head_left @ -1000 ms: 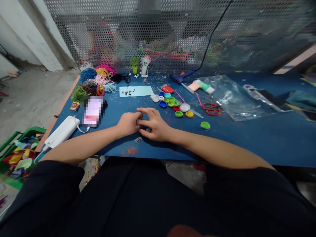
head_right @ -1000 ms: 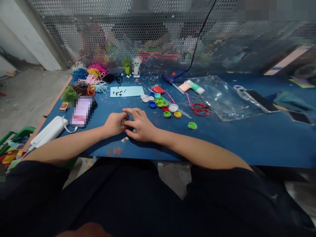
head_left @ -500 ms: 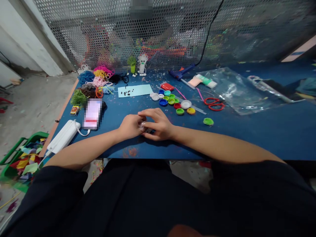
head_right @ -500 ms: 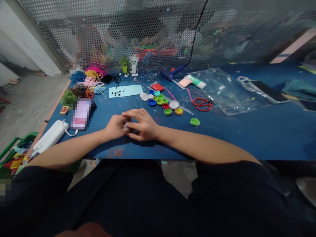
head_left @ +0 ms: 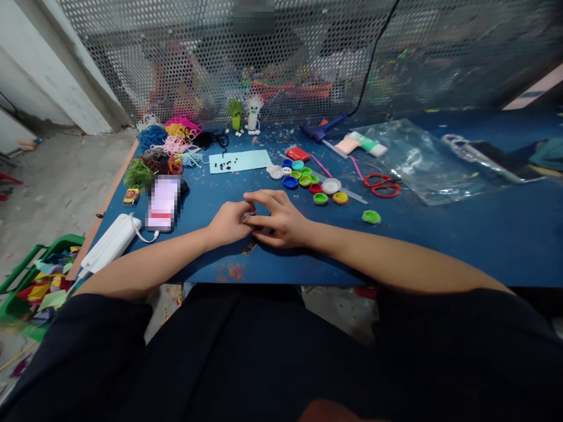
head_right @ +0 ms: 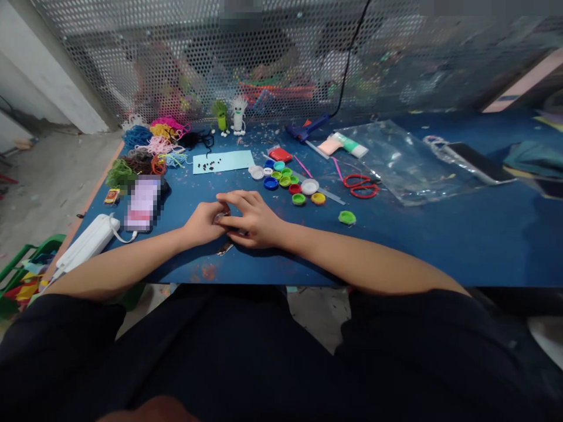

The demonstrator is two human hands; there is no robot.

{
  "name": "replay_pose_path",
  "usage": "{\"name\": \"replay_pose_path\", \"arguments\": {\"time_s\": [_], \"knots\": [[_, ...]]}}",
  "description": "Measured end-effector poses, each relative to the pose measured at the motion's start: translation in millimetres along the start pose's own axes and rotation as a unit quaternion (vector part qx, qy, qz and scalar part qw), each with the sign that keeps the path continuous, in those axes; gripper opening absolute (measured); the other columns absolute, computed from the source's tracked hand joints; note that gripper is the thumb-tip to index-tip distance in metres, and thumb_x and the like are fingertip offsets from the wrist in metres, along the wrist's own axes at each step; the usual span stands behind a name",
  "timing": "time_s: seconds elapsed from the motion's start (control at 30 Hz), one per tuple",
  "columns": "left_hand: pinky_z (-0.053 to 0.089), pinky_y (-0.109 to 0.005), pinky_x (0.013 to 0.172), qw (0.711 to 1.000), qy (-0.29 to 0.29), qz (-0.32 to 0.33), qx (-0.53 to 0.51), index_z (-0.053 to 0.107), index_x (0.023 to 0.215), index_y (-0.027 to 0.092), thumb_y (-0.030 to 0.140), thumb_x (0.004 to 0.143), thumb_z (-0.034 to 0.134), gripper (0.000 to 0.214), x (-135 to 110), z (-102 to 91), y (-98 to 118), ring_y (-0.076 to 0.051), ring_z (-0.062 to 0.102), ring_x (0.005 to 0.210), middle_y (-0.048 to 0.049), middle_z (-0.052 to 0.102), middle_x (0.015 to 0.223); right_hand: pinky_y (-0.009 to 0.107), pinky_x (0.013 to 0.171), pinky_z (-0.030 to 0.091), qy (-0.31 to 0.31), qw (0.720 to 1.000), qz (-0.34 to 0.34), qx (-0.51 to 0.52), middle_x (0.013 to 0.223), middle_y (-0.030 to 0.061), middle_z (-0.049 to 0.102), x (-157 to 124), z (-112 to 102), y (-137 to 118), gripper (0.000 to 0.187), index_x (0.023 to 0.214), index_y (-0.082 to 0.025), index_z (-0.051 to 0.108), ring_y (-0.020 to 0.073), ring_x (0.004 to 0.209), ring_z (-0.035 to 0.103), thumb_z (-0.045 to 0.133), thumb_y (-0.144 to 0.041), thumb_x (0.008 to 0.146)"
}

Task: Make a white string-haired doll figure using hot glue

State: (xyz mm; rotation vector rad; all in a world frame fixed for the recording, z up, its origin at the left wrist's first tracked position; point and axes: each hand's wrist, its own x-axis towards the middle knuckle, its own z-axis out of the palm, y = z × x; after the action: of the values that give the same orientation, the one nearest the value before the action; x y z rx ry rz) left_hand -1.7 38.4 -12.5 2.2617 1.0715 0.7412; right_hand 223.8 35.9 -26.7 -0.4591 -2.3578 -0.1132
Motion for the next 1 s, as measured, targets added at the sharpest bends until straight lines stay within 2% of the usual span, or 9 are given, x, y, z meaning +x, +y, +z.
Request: {"name": "replay_pose_path", "arguments": {"time_s": [0.1,0.17,0.27,0.37,0.47,0.6,0.7,0.83,1.0], "knots": [[0.038,-0.026,0.064,1.0,-0.016,0.011,-0.002,0.06,0.077,0.017,0.018,0.076,0.062,0.002,-1,0.0,3,-0.014,0.058,0.067,-0.0006,0.065,0.072,0.054,0.109,0.05,0.028,0.999,-0.024,0.02,0.158,0.0132,0.058,-1,2,2,0.042,0.133,-0.03,0.072,0.0335,0.14,0.057,0.079,-0.029,0.091],[0.04,-0.026,0.065,0.999,-0.015,0.034,-0.016,0.059,0.081,0.018,0.02,0.078,0.061,0.004,-3,-0.7,4,-0.014,0.059,0.068,-0.0008,0.066,0.075,0.05,0.107,0.053,0.055,0.997,-0.04,0.042,0.153,0.0099,0.063,-1,2,3,0.042,0.132,-0.033,0.071,0.0294,0.137,0.061,0.08,-0.03,0.091],[0.047,-0.028,0.071,0.997,0.006,0.051,-0.05,0.058,0.104,0.019,0.025,0.078,0.066,0.027,-5,-2.2,5,-0.017,0.066,0.079,-0.0033,0.071,0.091,0.044,0.101,0.056,0.086,0.994,-0.052,0.049,0.138,0.0073,0.072,-1,2,4,0.038,0.132,-0.033,0.07,0.0241,0.129,0.067,0.077,-0.028,0.095],[0.053,-0.029,0.075,0.994,0.003,0.051,-0.097,0.048,0.128,0.02,0.027,0.077,0.07,0.055,-7,-2.0,2,-0.018,0.07,0.086,-0.0071,0.072,0.108,0.039,0.092,0.056,0.104,0.993,-0.04,0.039,0.121,0.0058,0.079,1,2,4,0.031,0.13,-0.03,0.068,0.0201,0.113,0.074,0.071,-0.023,0.099],[0.054,-0.03,0.077,0.989,-0.007,0.067,-0.128,0.043,0.136,0.02,0.027,0.081,0.071,0.062,-7,-0.7,1,-0.018,0.071,0.088,-0.0095,0.072,0.115,0.036,0.085,0.057,0.129,0.99,-0.02,0.045,0.111,0.006,0.08,2,3,4,0.025,0.125,-0.027,0.066,0.0194,0.1,0.077,0.069,-0.021,0.1],[0.056,-0.034,0.087,0.99,0.023,0.087,-0.108,0.054,0.126,0.018,0.04,0.093,0.071,0.043,-7,-3.5,5,-0.02,0.071,0.098,-0.0101,0.071,0.115,0.035,0.081,0.061,0.168,0.983,-0.003,0.071,0.102,0.0049,0.08,0,5,5,0.025,0.124,-0.027,0.065,0.0192,0.091,0.077,0.07,-0.02,0.1],[0.055,-0.033,0.088,0.991,0.062,0.092,-0.07,0.063,0.113,0.018,0.048,0.101,0.066,0.032,-8,-7.6,9,-0.019,0.069,0.096,-0.0076,0.073,0.106,0.034,0.077,0.062,0.198,0.976,0.022,0.091,0.099,0.0056,0.079,-1,8,5,0.025,0.123,-0.026,0.066,0.0189,0.088,0.076,0.071,-0.02,0.1],[0.054,-0.029,0.082,0.99,0.103,0.092,-0.025,0.067,0.103,0.018,0.048,0.107,0.062,0.03,-7,-9.6,10,-0.016,0.068,0.089,-0.0055,0.074,0.098,0.035,0.076,0.063,0.209,0.971,0.059,0.104,0.097,0.0064,0.078,-1,10,7,0.017,0.119,-0.024,0.067,0.019,0.087,0.075,0.069,-0.024,0.103],[0.051,-0.028,0.078,0.986,0.117,0.11,0.039,0.067,0.094,0.018,0.049,0.108,0.061,0.034,-4,-11.0,3,-0.016,0.068,0.085,-0.0054,0.074,0.092,0.035,0.077,0.061,0.206,0.972,0.072,0.087,0.098,0.0066,0.074,1,9,6,0.012,0.117,-0.023,0.065,0.0186,0.089,0.072,0.063,-0.021,0.105]]}}
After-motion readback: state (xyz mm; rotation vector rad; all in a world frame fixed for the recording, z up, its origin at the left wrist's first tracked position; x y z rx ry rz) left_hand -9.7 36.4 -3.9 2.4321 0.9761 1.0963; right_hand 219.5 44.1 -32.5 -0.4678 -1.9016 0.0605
